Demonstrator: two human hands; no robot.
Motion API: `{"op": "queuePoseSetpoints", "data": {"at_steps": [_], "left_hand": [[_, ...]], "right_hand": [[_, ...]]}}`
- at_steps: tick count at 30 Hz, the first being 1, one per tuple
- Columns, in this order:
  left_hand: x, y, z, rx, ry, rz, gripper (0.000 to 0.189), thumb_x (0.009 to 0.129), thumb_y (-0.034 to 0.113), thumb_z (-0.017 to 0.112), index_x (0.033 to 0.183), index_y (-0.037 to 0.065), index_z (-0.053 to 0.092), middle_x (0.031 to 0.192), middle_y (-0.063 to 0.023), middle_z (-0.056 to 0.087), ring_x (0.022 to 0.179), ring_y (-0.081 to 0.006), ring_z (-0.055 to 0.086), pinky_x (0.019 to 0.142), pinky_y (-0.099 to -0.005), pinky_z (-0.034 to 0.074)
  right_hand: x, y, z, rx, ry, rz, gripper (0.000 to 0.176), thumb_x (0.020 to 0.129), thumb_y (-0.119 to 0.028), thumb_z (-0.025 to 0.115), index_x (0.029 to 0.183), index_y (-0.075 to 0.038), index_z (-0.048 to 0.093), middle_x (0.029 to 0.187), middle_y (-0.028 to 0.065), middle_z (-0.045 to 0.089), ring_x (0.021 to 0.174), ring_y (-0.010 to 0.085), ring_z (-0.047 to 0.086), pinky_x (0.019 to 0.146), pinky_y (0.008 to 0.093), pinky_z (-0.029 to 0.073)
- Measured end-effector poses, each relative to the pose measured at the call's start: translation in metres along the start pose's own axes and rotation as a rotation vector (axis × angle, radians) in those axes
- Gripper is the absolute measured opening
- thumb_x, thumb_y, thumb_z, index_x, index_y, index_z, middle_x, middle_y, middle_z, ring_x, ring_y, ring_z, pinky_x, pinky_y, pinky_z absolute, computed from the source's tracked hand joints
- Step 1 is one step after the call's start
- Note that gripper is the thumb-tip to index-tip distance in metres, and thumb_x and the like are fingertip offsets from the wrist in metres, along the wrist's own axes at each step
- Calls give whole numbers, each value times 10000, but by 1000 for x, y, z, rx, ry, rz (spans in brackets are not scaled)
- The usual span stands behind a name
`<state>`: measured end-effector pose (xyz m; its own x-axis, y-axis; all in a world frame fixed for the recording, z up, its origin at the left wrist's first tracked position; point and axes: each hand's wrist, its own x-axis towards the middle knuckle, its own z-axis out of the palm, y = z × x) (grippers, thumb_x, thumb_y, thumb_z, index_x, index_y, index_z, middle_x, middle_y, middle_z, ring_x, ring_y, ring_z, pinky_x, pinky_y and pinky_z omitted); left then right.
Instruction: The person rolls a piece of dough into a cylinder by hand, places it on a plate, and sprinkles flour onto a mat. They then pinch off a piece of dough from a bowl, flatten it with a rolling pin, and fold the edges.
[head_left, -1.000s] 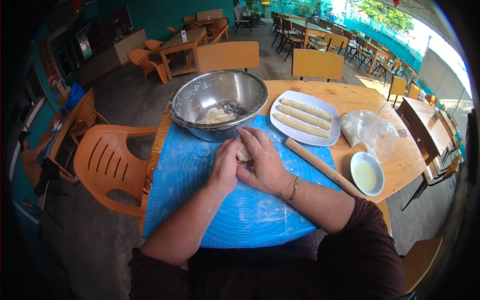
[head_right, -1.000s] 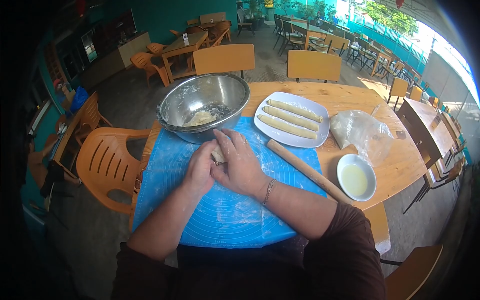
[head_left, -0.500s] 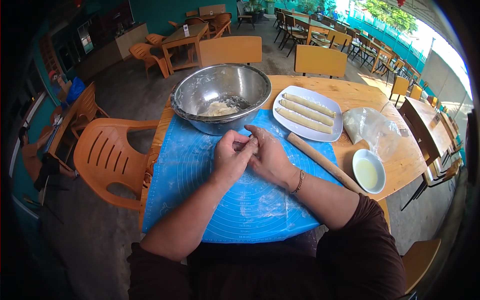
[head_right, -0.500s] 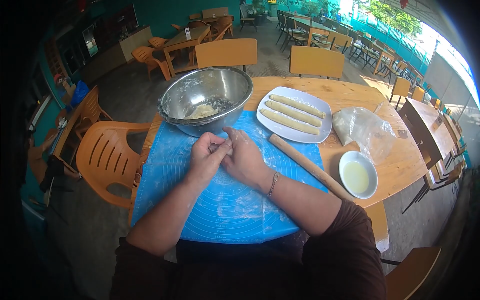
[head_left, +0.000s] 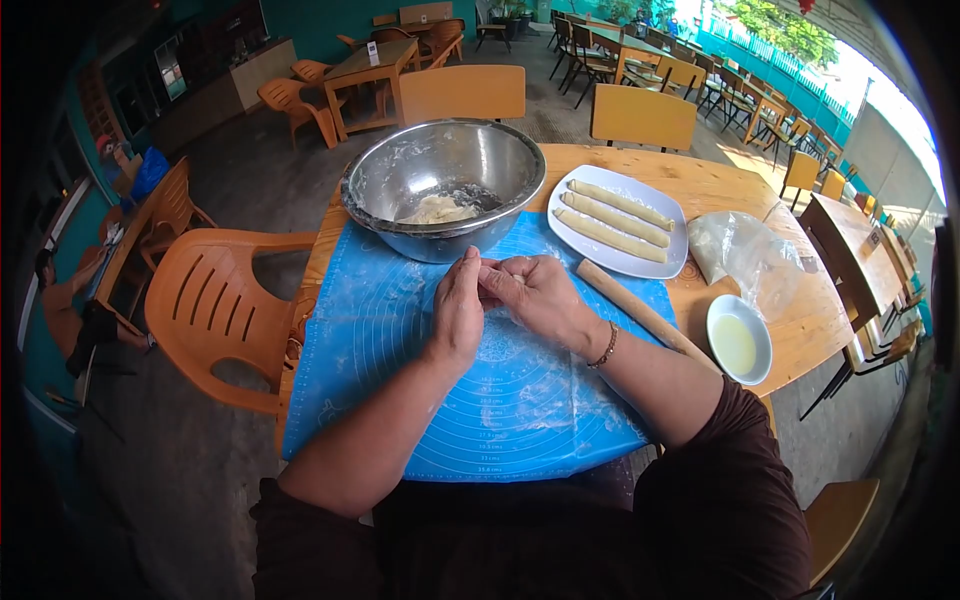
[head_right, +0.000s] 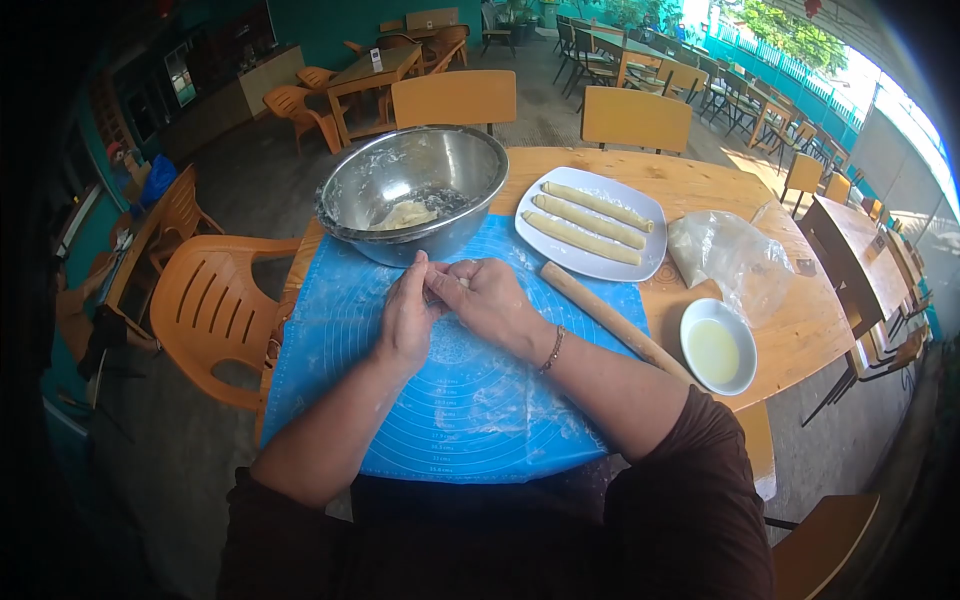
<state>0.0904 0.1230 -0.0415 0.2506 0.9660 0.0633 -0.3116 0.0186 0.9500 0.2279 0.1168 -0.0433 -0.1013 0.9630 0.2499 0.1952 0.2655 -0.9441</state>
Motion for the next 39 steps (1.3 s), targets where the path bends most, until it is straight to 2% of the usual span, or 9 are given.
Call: {"op": "queuePoseSetpoints", "data": {"at_steps": [6,12,16,23,24,28,31,37,39], "left_hand": [[5,-9,-1,-85,-133,-78,628,1036,530,299,1172,-33,542,1091,-160,612,1010,-224,587,918,-389,474],[5,-3,-3,-135,12,-224,606,1043,520,280,1227,-5,522,1126,-154,617,1014,-234,616,886,-355,508],[1,-8,5,-194,-83,-148,512,1063,437,273,1249,29,520,1154,-144,598,1058,-228,603,947,-361,482],[-1,-36,-9,-400,-362,-15,689,1028,579,239,1335,-15,408,1280,-160,499,1250,-252,474,1058,-386,402],[-15,-22,12,-348,-86,19,783,1004,634,224,1382,-36,370,1314,-204,477,1236,-308,480,1042,-416,409],[-26,-15,19,-168,-8,159,739,1018,604,220,1415,-12,317,1375,-195,427,1214,-245,465,1057,-355,378],[-27,-7,21,-111,113,162,730,1023,573,228,1455,-7,322,1415,-247,404,1234,-345,472,1048,-449,397],[-15,-15,13,234,196,386,621,1031,512,302,1395,16,384,1344,-197,455,1205,-292,474,1045,-400,387],[-20,-4,21,189,200,304,556,1047,456,323,1342,4,458,1317,-182,486,1184,-270,496,1030,-373,403]], "right_hand": [[-2,-3,-4,163,120,268,463,971,-353,559,1045,97,637,896,207,689,730,208,636,652,333,513],[-48,-12,44,-535,263,-444,416,1045,-262,405,1271,74,498,1086,231,612,1043,339,551,941,415,413],[-29,-37,10,-488,277,-345,323,1000,-250,451,1041,-9,661,1055,227,637,985,408,543,879,473,421],[-41,-35,29,-246,145,-326,321,993,-220,508,1163,41,588,1136,241,597,1074,384,569,959,415,433],[-45,-36,31,-269,131,-343,338,1000,-214,509,1200,52,563,1170,244,584,1089,373,574,984,393,430],[-53,-36,36,-265,155,-471,316,992,-175,512,1209,51,548,1163,240,585,1056,371,591,953,392,451],[-57,-43,39,-269,153,-534,295,992,-166,500,1194,42,557,1096,224,592,1000,357,595,907,385,462],[-48,-41,39,-183,211,-335,207,1017,-161,491,1034,16,595,920,153,594,806,248,571,775,338,466],[-38,-40,30,-90,133,-170,304,1009,-267,525,932,14,612,873,219,621,762,367,616,695,385,488]]}}
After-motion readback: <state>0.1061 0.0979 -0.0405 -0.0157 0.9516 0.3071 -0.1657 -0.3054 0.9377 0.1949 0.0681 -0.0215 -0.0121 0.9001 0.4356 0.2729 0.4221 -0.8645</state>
